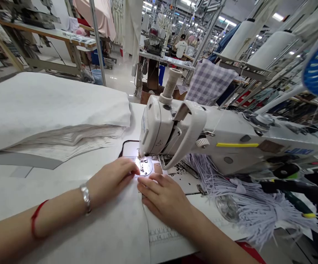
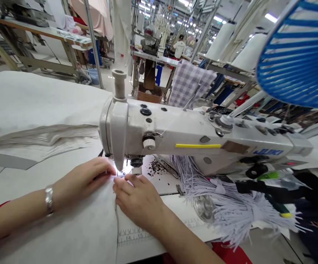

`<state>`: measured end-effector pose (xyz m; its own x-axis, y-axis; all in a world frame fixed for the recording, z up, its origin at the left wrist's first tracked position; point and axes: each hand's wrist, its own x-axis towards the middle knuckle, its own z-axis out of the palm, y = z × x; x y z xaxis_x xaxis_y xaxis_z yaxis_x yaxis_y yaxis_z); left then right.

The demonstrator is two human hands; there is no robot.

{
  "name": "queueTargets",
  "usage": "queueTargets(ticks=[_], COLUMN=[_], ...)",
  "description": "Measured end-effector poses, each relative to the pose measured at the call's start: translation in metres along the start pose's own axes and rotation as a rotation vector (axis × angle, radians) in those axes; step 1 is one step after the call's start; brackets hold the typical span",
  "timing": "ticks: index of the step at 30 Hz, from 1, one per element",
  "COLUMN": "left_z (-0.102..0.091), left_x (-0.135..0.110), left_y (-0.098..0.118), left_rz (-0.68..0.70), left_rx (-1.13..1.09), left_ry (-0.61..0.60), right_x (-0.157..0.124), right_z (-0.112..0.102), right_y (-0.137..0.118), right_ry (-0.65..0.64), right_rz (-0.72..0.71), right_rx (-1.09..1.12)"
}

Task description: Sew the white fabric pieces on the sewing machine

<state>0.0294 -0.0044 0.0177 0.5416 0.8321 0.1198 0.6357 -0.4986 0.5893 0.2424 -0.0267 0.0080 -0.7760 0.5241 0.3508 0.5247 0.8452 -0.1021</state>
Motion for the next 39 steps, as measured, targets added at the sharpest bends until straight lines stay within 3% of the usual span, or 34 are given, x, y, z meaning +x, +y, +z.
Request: queueTargets(ticks=[4, 7, 23, 39], left_z=[0.009, 0.015, 0.004, 0.004], left_x=[-0.035, -0.046, -0.009, -0.009], left_y=[0.009, 0.007, -0.021, -0.021], left_rz=[0.128, 0.147, 0.34, 0.376], left_rx=[0.099, 0.23, 0.374, 0.384], left_ry=[0.016, -0.006, 0.051, 0.084], right_x=[-0.002, -0.005, -0.001, -0.001], right_z=[-0.003, -0.005, 0.003, -0.002], right_y=[0.002, 0.003, 0.015, 0.017], right_ry=[-0.065, -0.089, -0.077, -0.108], right_rz=[0.047, 0.082, 0.291, 0.361], right_rx=[0.108, 0.188, 0.13, 0.16])
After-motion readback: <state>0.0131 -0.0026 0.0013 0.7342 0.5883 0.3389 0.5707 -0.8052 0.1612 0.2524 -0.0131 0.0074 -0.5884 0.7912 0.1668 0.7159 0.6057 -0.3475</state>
